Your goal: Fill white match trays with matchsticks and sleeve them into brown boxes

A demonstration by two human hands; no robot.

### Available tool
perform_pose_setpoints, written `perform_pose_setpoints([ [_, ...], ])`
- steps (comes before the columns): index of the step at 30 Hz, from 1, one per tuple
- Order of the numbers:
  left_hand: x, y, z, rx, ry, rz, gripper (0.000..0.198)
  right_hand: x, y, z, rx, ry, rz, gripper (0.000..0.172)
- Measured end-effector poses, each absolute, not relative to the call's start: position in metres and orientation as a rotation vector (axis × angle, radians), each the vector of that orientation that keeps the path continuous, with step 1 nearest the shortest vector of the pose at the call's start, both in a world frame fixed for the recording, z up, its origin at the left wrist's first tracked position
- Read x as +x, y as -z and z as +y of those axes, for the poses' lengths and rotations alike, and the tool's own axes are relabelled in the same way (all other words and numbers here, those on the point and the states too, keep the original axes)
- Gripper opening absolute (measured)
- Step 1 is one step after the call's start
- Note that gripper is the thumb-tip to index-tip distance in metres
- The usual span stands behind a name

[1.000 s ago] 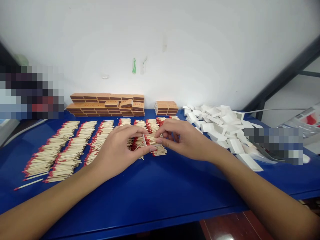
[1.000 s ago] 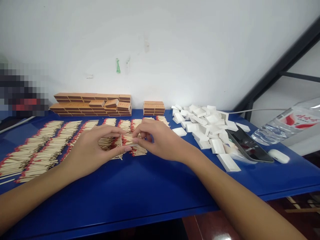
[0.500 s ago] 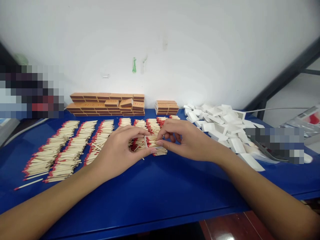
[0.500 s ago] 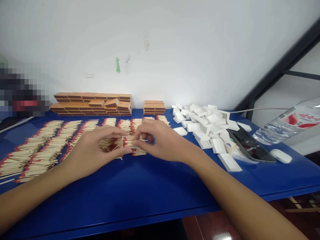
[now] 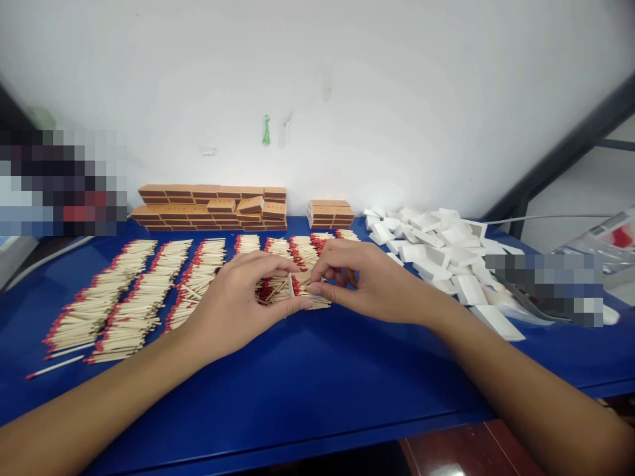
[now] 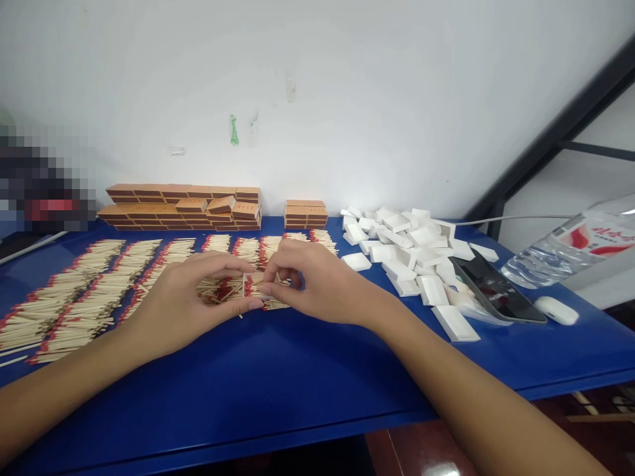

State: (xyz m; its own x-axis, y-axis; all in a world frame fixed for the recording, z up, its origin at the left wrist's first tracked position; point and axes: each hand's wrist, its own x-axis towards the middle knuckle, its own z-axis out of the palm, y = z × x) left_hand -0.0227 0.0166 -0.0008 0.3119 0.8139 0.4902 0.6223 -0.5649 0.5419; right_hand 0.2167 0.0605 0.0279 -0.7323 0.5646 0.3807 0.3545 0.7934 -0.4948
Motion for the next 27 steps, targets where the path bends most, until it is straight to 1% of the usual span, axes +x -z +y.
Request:
perform_pose_setpoints([
  [4, -0.0225, 0.0017, 0.0149, 2.315, -1.097, 1.309, 0.037, 0.2154, -0.0294, 0.0591, -0.678, -0.558, -2.469, 0.015],
  [8, -0.0219, 0.002, 0.0155, 2.319, -1.108, 1.299, 0.037, 0.2148, -0.0311, 0.0586, -0.642, -0.619, -2.456, 0.011],
  [12, -0.0212, 0.0011, 0.0157, 2.316, -1.121, 1.278, 0.037, 0.2152, -0.031, 0.0592, -0.654, -0.7, -2.46, 0.012],
  [15, -0.0208, -0.0001, 0.015, 2.312, -1.118, 1.269, 0.036, 0.2153, -0.0287, 0.0603, -0.687, -0.649, -2.437, 0.009],
  [20, -0.021, -0.0011, 0.0143, 2.317, -1.101, 1.273, 0.034, 0.2148, -0.0263, 0.0612, -0.671, -0.624, -2.432, 0.014],
  [23, -0.0214, -0.0013, 0.0141, 2.322, -1.081, 1.274, 0.034, 0.215, -0.0253, 0.0618, -0.706, -0.588, -2.434, 0.012],
  [27, -0.0216, -0.0008, 0.0143, 2.332, -1.076, 1.281, 0.035, 0.2154, -0.0237, 0.0623, -0.738, -0.527, -2.461, 0.018],
])
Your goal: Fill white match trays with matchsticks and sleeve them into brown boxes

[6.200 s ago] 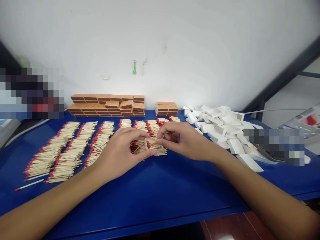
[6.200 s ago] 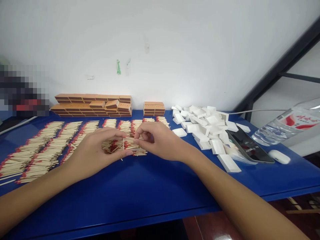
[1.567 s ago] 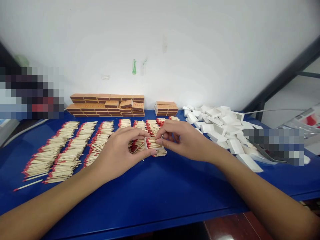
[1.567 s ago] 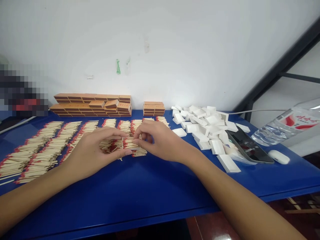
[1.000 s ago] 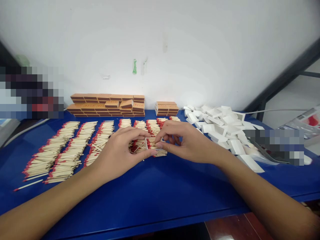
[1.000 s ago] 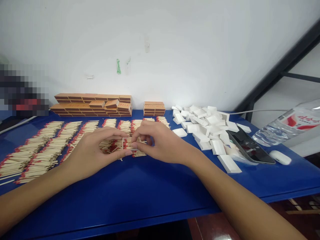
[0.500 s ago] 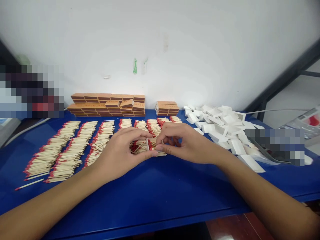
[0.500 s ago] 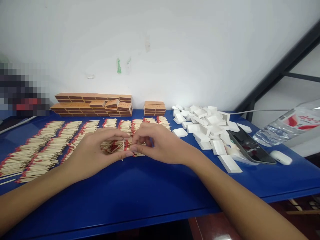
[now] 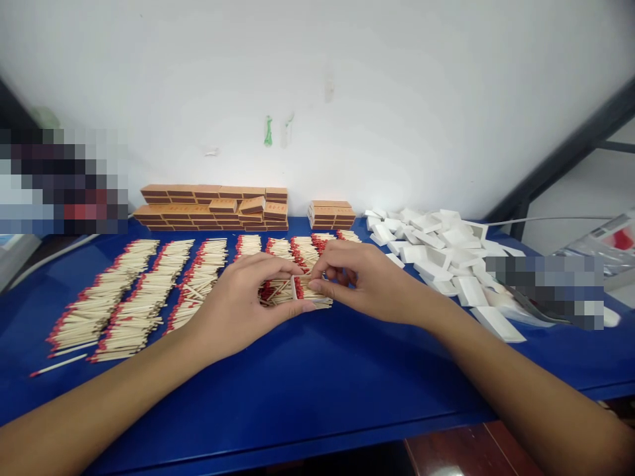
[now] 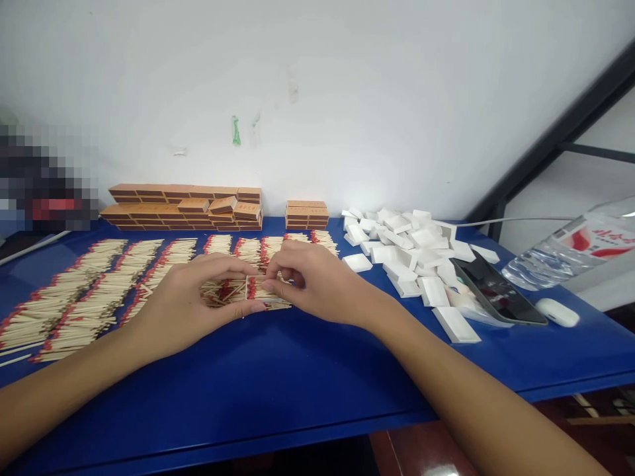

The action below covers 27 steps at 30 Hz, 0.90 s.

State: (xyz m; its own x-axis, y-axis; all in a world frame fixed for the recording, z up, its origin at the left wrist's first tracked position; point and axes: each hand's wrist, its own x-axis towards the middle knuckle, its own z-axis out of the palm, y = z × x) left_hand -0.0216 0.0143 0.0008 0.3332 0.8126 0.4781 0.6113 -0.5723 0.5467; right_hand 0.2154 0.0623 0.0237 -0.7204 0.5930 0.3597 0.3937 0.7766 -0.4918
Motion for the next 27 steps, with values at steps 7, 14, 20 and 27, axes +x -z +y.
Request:
perform_pose_setpoints([
  [7, -0.022, 0.0, 0.015, 2.276, -1.096, 1.326, 0.035, 0.217, -0.025, 0.062, -0.724, -0.464, -2.465, 0.02],
  [14, -0.021, 0.0, 0.014, 2.303, -1.083, 1.311, 0.036, 0.213, -0.023, 0.059, -0.771, -0.389, -2.466, 0.026],
  [20, -0.023, -0.002, 0.016, 2.331, -1.114, 1.401, 0.036, 0.228, -0.026, 0.08, -0.88, -0.322, -2.273, 0.023],
  [27, -0.027, -0.005, 0.02, 2.368, -1.181, 1.494, 0.041, 0.26, -0.02, 0.118, -1.108, -0.24, -2.528, 0.008],
])
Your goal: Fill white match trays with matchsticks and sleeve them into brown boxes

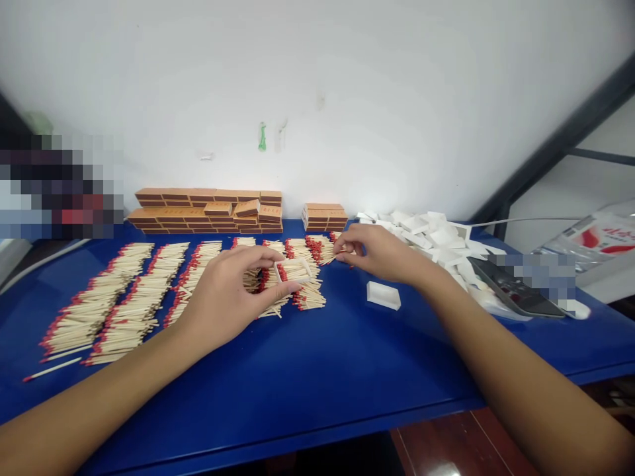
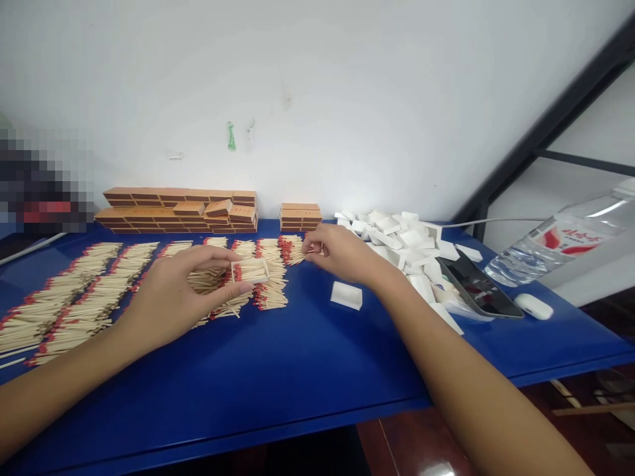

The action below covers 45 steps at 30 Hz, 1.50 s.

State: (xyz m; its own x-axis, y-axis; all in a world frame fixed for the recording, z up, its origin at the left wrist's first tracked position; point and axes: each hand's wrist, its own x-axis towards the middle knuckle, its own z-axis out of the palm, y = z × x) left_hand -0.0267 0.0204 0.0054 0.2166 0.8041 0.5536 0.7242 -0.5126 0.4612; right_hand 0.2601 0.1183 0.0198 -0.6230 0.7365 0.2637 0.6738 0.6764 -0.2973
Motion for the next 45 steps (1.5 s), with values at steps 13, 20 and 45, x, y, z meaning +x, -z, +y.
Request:
perform_pose_setpoints([
  [13, -0.027, -0.007, 0.021, 2.368, -1.177, 1.531, 0.04, 0.257, -0.019, 0.116, -1.182, -0.449, -2.602, 0.011],
  [20, -0.027, -0.007, 0.021, 2.407, -1.199, 1.505, 0.044, 0.263, -0.024, 0.112, -1.312, -0.585, -2.676, 0.007],
  [45, -0.028, -0.001, 0.02, 2.385, -1.139, 1.467, 0.04, 0.234, -0.029, 0.085, -0.959, -0.434, -2.416, 0.015],
])
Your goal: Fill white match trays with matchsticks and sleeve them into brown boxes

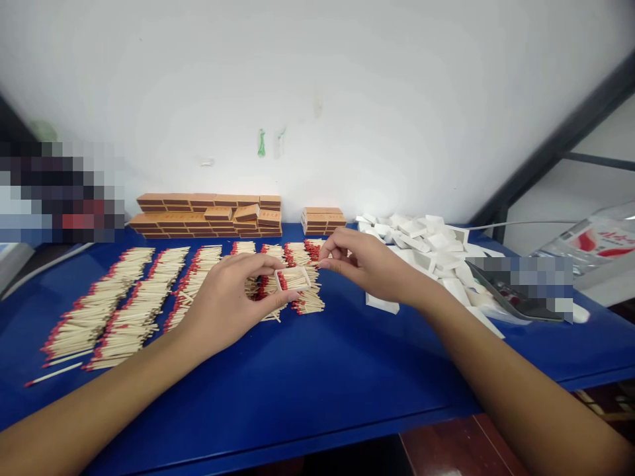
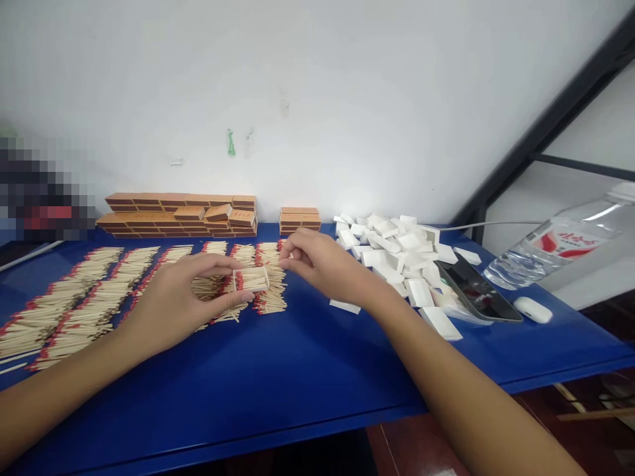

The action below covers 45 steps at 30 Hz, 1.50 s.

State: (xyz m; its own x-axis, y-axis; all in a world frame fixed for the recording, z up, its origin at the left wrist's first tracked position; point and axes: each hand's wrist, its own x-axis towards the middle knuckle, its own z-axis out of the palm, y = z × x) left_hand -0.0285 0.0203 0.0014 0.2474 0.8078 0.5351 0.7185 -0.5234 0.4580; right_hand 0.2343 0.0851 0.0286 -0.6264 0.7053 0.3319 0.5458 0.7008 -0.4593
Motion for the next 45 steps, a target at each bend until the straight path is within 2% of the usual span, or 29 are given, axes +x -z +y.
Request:
perform_pose_setpoints([
  [8, -0.023, 0.004, 0.019, 2.364, -1.143, 1.43, 0.04, 0.208, -0.02, 0.06, -0.775, -0.443, -2.4, 0.008],
  [12, -0.026, 0.002, 0.02, 2.356, -1.157, 1.456, 0.039, 0.222, -0.024, 0.076, -0.913, -0.354, -2.308, 0.015],
  [17, -0.028, -0.002, 0.022, 2.386, -1.173, 1.494, 0.04, 0.247, -0.017, 0.108, -1.144, -0.163, -2.46, 0.01],
  [30, -0.03, -0.004, 0.022, 2.412, -1.174, 1.509, 0.04, 0.25, -0.01, 0.113, -1.282, -0.312, -2.626, 0.011],
  [34, -0.029, -0.004, 0.022, 2.427, -1.177, 1.497, 0.039, 0.252, -0.01, 0.115, -1.268, -0.248, -2.646, 0.014],
  [45, -0.029, -0.005, 0.022, 2.441, -1.157, 1.504, 0.04, 0.252, -0.006, 0.119, -1.194, -0.176, -2.613, 0.007],
])
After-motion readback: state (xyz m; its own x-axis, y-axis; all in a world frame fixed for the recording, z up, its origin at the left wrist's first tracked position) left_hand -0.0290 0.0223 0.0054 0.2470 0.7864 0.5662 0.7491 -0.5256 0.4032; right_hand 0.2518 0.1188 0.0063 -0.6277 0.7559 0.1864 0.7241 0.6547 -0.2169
